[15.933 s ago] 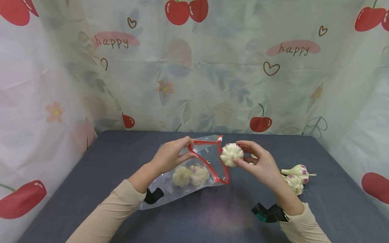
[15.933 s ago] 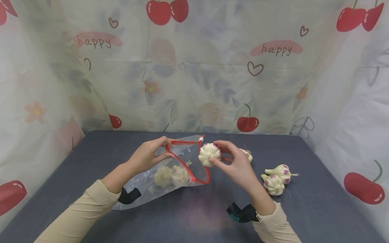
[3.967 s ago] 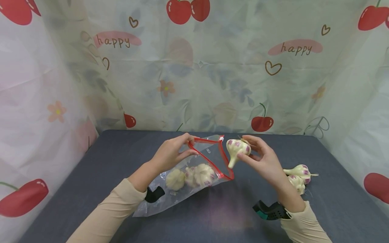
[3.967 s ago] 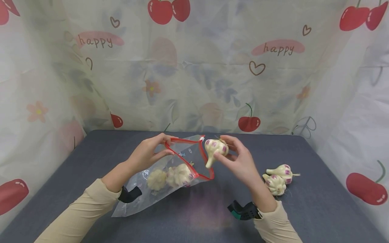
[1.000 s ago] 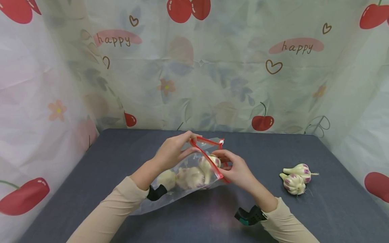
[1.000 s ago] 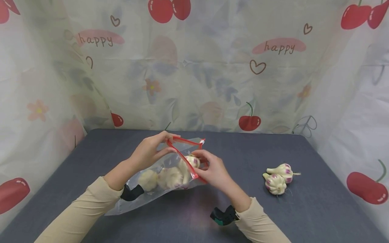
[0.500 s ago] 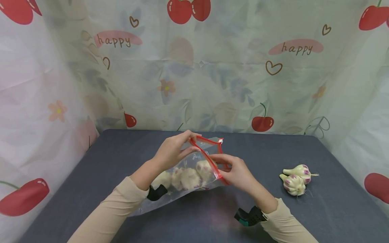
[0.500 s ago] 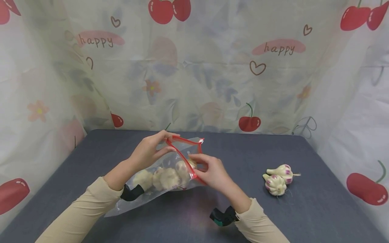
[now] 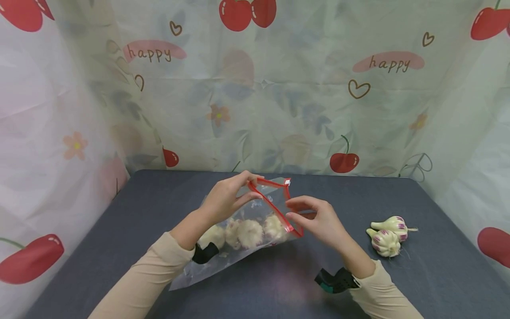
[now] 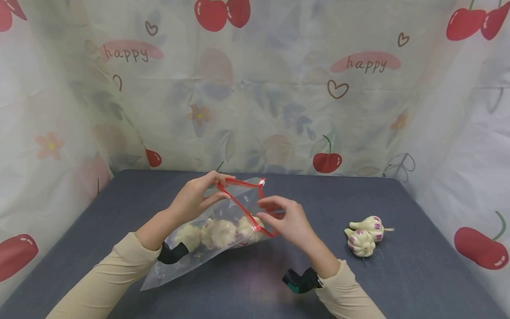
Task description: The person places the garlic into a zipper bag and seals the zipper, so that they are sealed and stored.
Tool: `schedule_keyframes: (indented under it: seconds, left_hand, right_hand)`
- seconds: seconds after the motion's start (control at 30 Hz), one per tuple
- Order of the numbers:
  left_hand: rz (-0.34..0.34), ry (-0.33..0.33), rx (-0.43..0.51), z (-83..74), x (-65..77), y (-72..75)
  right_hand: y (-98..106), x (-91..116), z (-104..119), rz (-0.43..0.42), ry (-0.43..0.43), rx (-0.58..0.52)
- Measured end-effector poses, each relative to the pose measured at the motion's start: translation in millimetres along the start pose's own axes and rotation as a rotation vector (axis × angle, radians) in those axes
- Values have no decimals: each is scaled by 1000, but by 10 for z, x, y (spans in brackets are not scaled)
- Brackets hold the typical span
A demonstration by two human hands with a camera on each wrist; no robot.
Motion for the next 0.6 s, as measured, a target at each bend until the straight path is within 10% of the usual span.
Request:
schedule_keyframes:
  seconds: [0.6]
  left_hand:
    - [-59, -69, 29, -35, -14, 78]
  right_hand:
    - [290, 93, -132, -61, -27, 63]
Point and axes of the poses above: each hand's wrist, its own x-axis away from the middle knuckle, its own y-axis out of the back of the hand, z = x × y, the point moved 5 cm from there along -x, towards the middle knuckle, and after that the axes turned 11 degrees about y, right-handed, at the moved point
